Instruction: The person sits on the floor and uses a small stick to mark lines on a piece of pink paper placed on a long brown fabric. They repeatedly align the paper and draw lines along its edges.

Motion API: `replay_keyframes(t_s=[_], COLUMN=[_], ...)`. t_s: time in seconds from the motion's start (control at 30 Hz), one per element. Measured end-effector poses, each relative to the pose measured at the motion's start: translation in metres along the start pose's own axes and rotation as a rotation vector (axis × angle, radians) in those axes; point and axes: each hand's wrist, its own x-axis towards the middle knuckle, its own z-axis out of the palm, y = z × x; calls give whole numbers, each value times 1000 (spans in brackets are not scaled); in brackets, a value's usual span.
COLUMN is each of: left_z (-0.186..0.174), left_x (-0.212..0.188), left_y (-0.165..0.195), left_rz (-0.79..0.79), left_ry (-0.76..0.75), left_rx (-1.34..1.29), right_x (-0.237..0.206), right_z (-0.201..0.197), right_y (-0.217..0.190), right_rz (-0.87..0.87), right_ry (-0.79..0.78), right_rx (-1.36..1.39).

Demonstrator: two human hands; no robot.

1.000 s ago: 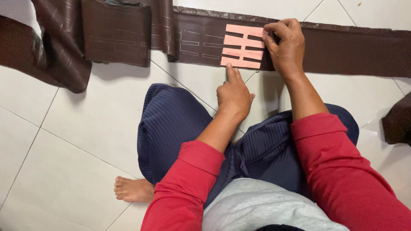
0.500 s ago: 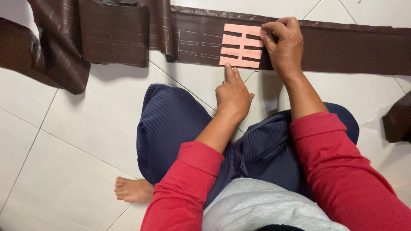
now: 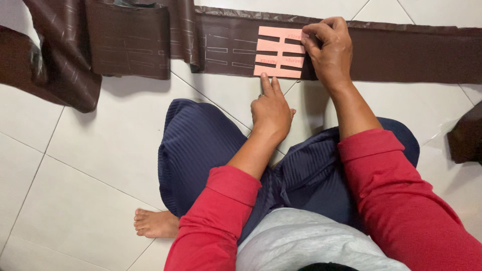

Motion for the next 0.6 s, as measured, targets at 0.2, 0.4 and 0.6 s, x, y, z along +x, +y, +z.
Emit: replay_keyframes(t_s=[0.2,0.4,0.6], left_z=[0,0,-1], left_x=[0,1,2], left_y=[0,-1,1], left_rz=[-7,-16,-14], left_ry=[1,-6,-22], left_rx=[-3,-7,0], right_x=[-1,0,0], right_z=[1,3,1], right_y=[1,1,2], right_rz=[-35,10,-33], right_ry=[13,-2,18], right_rx=[2,7,5])
